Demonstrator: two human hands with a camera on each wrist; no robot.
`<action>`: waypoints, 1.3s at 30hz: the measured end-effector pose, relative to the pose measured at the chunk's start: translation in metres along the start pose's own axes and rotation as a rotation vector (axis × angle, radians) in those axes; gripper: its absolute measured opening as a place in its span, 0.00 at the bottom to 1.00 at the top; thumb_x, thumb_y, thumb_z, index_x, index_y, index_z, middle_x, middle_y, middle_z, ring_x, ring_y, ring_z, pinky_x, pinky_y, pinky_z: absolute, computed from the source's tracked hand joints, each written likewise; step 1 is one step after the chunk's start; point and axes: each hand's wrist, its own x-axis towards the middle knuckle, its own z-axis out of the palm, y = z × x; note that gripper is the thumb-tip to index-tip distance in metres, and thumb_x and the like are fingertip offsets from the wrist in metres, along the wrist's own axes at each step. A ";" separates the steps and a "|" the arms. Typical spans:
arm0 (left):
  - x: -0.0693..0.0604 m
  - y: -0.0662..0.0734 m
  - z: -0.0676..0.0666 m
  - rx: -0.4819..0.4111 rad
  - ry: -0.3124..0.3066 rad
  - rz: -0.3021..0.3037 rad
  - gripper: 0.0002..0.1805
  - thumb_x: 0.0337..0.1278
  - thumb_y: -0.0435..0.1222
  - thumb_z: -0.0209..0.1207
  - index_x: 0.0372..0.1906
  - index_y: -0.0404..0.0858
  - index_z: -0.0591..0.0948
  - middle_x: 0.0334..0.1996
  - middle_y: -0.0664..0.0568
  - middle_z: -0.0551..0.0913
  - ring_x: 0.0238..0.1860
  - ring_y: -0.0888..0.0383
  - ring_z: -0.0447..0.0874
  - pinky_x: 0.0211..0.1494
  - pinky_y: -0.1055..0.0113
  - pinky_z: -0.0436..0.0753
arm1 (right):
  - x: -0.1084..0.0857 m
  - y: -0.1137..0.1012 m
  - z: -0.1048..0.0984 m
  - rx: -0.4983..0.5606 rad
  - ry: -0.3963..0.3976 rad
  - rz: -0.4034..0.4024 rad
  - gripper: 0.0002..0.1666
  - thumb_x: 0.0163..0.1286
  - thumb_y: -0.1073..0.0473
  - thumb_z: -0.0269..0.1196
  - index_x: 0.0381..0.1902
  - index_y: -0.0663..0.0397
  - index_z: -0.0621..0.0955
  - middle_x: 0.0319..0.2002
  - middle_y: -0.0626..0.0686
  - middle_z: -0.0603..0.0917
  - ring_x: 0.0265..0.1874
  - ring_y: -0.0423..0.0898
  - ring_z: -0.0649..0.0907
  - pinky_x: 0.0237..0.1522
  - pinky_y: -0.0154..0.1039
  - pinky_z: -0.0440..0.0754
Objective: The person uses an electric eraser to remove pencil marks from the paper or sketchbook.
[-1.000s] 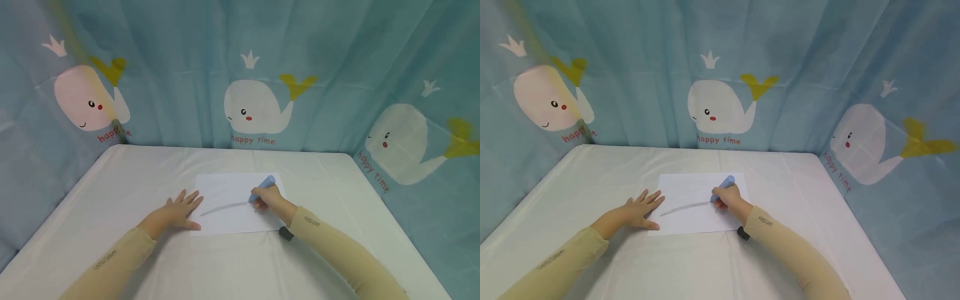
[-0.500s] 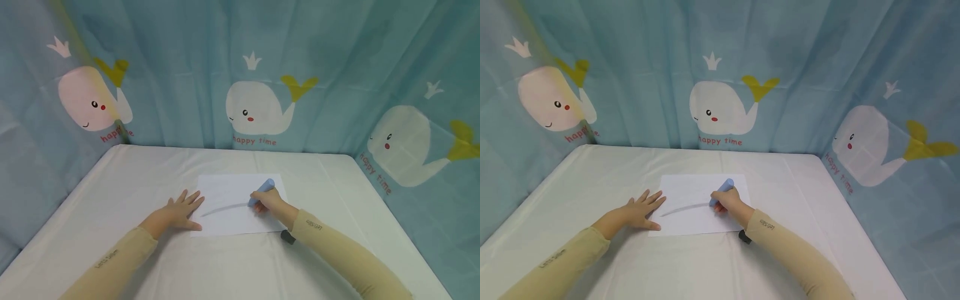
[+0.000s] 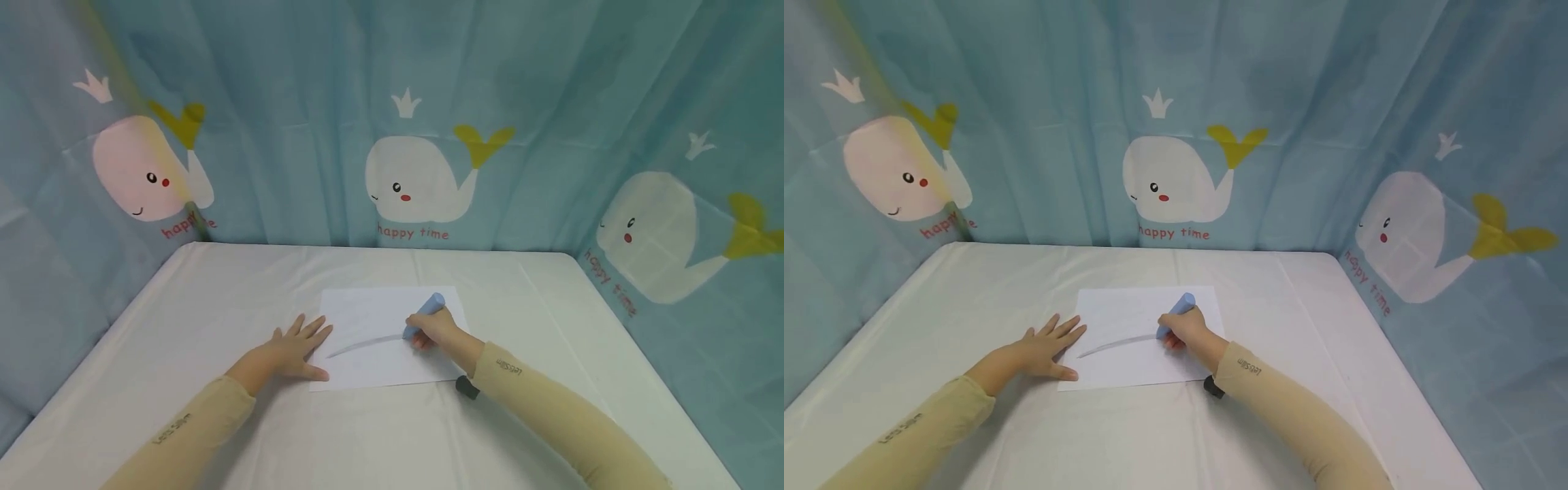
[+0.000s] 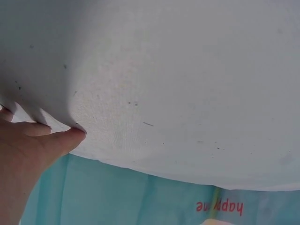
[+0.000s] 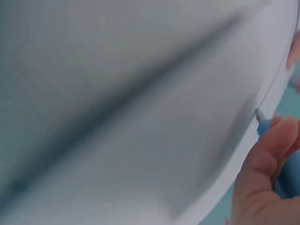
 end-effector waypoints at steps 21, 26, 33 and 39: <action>0.003 -0.007 0.001 0.014 0.013 0.012 0.57 0.48 0.63 0.64 0.76 0.37 0.54 0.76 0.40 0.45 0.73 0.28 0.35 0.61 0.23 0.43 | 0.006 -0.003 -0.001 0.010 -0.006 0.002 0.19 0.63 0.62 0.62 0.46 0.71 0.74 0.15 0.53 0.79 0.10 0.39 0.76 0.17 0.30 0.76; 0.002 -0.007 0.001 0.017 0.014 0.011 0.57 0.48 0.64 0.63 0.76 0.37 0.54 0.77 0.40 0.45 0.73 0.28 0.34 0.61 0.23 0.43 | 0.006 -0.003 -0.001 0.006 -0.014 -0.006 0.20 0.63 0.62 0.62 0.47 0.72 0.73 0.15 0.52 0.79 0.10 0.39 0.77 0.18 0.29 0.77; 0.002 -0.007 0.000 0.019 0.011 0.008 0.57 0.48 0.64 0.63 0.76 0.37 0.54 0.76 0.39 0.45 0.73 0.28 0.35 0.61 0.23 0.43 | 0.004 -0.002 0.001 0.013 -0.031 -0.016 0.21 0.63 0.62 0.62 0.48 0.72 0.73 0.16 0.53 0.79 0.10 0.39 0.77 0.18 0.30 0.77; 0.002 -0.007 0.001 0.028 0.018 0.008 0.57 0.47 0.64 0.63 0.76 0.37 0.55 0.76 0.39 0.46 0.72 0.28 0.35 0.61 0.23 0.44 | 0.004 -0.002 0.004 0.012 -0.023 -0.038 0.19 0.62 0.62 0.62 0.46 0.72 0.74 0.16 0.53 0.80 0.11 0.39 0.77 0.18 0.30 0.77</action>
